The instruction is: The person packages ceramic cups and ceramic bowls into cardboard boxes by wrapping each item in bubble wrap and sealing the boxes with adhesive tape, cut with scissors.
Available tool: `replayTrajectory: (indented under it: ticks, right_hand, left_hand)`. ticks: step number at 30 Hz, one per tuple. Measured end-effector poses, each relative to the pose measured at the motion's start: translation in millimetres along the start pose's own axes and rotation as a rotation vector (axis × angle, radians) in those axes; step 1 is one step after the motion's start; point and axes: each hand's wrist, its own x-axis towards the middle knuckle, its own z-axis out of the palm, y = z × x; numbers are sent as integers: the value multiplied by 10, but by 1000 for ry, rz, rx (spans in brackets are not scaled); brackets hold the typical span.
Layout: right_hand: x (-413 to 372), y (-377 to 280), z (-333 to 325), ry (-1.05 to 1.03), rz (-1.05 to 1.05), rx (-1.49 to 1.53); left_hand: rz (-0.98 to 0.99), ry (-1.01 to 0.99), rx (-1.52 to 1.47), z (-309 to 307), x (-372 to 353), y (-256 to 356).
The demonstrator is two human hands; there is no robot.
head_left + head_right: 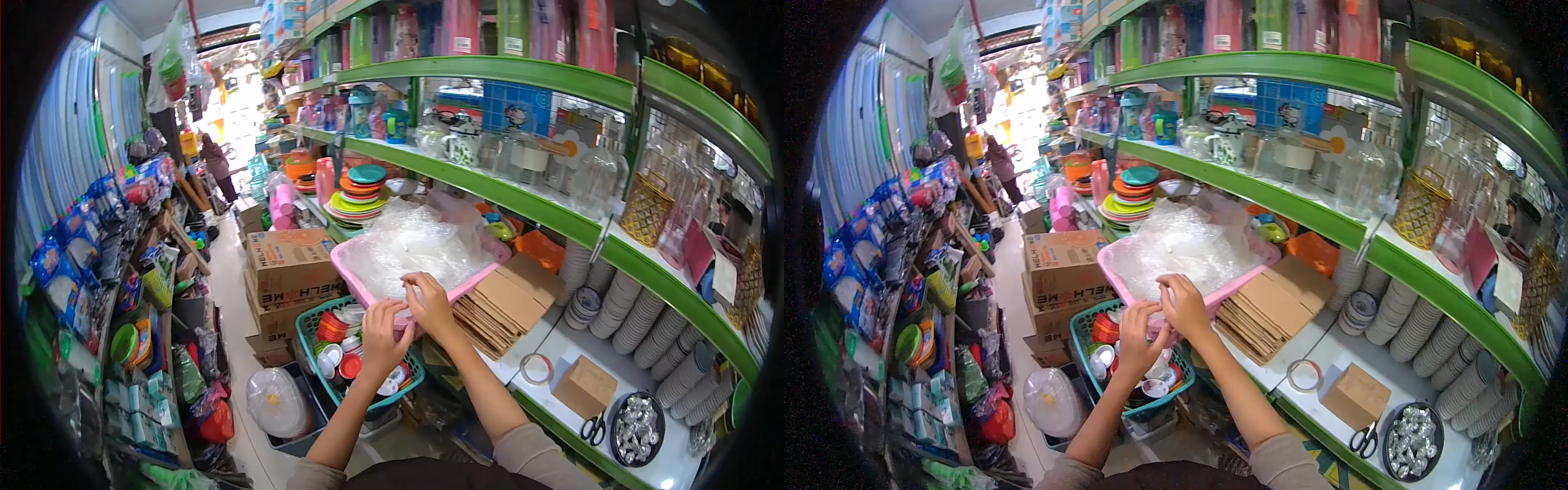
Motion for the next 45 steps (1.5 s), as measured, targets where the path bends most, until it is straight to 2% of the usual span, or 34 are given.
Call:
replayTrajectory:
  ticks: [2, 3, 6, 8, 9, 11, 15, 17, 18, 20, 23, 24, 25, 27, 28, 29, 31, 33, 35, 37, 38, 39, 40, 41, 43, 45]
  right_hand:
    - [130, 111, 202, -146, 57, 37]
    - [173, 181, 302, -153, 49, 46]
    - [243, 424, 578, -215, 11, -42]
    - [223, 582, 711, -339, 110, -223]
    - [256, 572, 710, -347, 105, -218]
    - [354, 566, 680, -545, 352, -237]
    - [327, 593, 655, -480, 252, -394]
    - [408, 448, 549, -585, 410, -371]
    - [422, 446, 546, -585, 412, -373]
    - [452, 397, 554, -303, 385, -338]
    - [565, 341, 490, -190, 290, -282]
    - [593, 299, 474, -70, 171, -218]
    - [638, 258, 460, -71, 170, -218]
    - [740, 137, 410, 13, 248, 41]
    - [781, 76, 379, -13, 374, 197]
    - [816, 9, 363, -14, 374, 199]
    - [865, -115, 333, 99, 269, 601]
    - [871, -213, 269, 91, 211, 640]
    - [833, -298, 250, 209, -1, 762]
    - [762, -363, 180, 190, -42, 793]
    - [705, -405, 143, 133, 44, 826]
    - [653, -432, 114, 77, 131, 857]
    - [601, -405, 110, 78, 130, 856]
    - [549, -361, 115, 19, 172, 801]
    - [483, -336, 105, -40, 213, 744]
    - [442, -327, 88, -176, -103, 473]
  left_hand:
    - [-60, -57, 73, -44, -51, -135]
    - [-64, -49, 84, -47, -74, -193]
    - [-70, -109, 47, -92, -98, -283]
    - [-65, -106, 49, -112, -119, -313]
    - [-54, -111, 41, -113, -127, -320]
    - [-61, -105, 46, -117, -128, -325]
    - [-64, -99, 25, -126, -97, -321]
    - [-54, -97, 9, -99, -98, -328]
    - [-46, -88, 23, -73, -111, -347]
    - [-37, -83, 37, -68, -118, -347]
    - [-46, -86, 37, -58, -118, -345]
    - [-50, -88, 40, -56, -117, -345]
    - [-55, -90, 44, -57, -112, -346]
    - [-60, -99, 48, -60, -108, -337]
    - [-63, -110, 52, -66, -107, -335]
    - [-64, -110, 53, -72, -106, -338]
    - [-58, -128, 58, -77, -104, -334]
    - [-56, -132, 59, -96, -101, -320]
    - [-54, -137, 59, -106, -96, -355]
    - [-63, -179, -101, -140, -65, -432]
    - [-63, -180, -101, -161, -79, -455]
    - [-243, -213, -399, -229, -56, -406]
    - [-423, -241, -697, -270, -31, -384]
    - [-422, -242, -698, -272, -13, -399]
    - [-340, -97, -1152, -249, 5, -463]
    - [-383, -107, -1212, -258, 20, -573]
